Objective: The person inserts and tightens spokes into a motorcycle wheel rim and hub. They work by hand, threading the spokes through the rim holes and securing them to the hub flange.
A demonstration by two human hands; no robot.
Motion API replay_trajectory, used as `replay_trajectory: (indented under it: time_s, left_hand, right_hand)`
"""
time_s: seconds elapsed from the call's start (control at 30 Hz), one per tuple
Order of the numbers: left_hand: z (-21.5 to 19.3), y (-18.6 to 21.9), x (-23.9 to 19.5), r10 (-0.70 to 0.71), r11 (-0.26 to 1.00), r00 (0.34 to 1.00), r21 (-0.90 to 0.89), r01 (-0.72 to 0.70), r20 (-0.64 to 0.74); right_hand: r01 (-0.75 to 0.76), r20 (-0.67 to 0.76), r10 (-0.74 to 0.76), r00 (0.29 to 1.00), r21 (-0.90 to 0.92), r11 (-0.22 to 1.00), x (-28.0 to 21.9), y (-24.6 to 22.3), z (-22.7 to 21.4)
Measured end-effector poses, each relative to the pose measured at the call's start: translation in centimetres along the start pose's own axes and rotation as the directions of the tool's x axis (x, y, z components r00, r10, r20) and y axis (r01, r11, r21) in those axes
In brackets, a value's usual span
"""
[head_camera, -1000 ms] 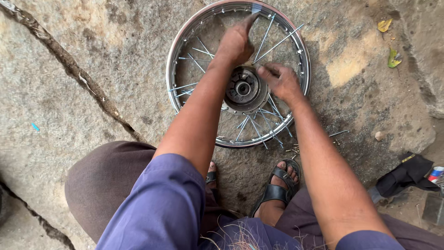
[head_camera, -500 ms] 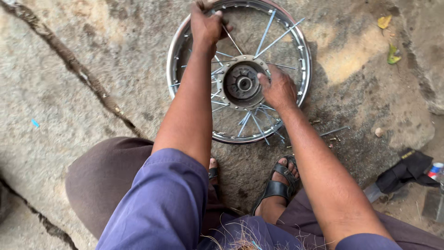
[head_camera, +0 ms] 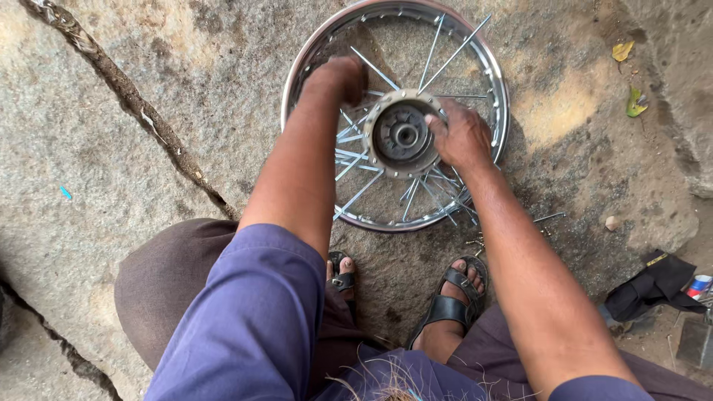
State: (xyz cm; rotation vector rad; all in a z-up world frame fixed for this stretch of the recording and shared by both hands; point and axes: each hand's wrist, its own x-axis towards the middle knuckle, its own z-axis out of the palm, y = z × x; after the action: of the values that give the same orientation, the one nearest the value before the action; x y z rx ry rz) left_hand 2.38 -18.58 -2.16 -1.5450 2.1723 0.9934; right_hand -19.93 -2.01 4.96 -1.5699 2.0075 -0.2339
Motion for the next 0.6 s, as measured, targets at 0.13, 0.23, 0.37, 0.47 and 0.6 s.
replay_trajectory:
  time_s: [0.13, 0.23, 0.37, 0.47, 0.6]
  left_hand:
    - [0.9, -0.6, 0.5, 0.052, 0.993, 0.930, 0.116, -0.011, -0.363]
    - [-0.5, -0.8, 1.6, 0.088, 0.990, 0.627, -0.001, -0.139, -0.774]
    - [-1.9, -1.8, -0.4, 0.020, 0.989, 0.843, -0.110, -0.094, -0.538]
    - [-3.6, -1.4, -3.8, 0.066, 0.970, 0.993, -0.227, -0.086, -0.094]
    - [-3.1, 0.0, -8.7, -0.029, 0.941, 0.989, -0.330, 0.075, 0.142]
  right_hand:
    - [0.251, -0.199, -0.285, 0.937, -0.179, 0.951, -0.3, -1.1, 0.2]
    - [0.239, -0.272, -0.287, 0.919, -0.197, 0.951, 1.3, -2.0, 0.3]
    - [0.191, -0.225, -0.216, 0.950, -0.126, 0.973, 2.7, -2.1, 1.4]
    - [0.250, -0.289, -0.277, 0.916, -0.128, 0.960, 3.7, -2.3, 1.1]
    - [0.273, -0.545, -0.622, 0.562, -0.587, 0.762, 1.5, -2.7, 1.4]
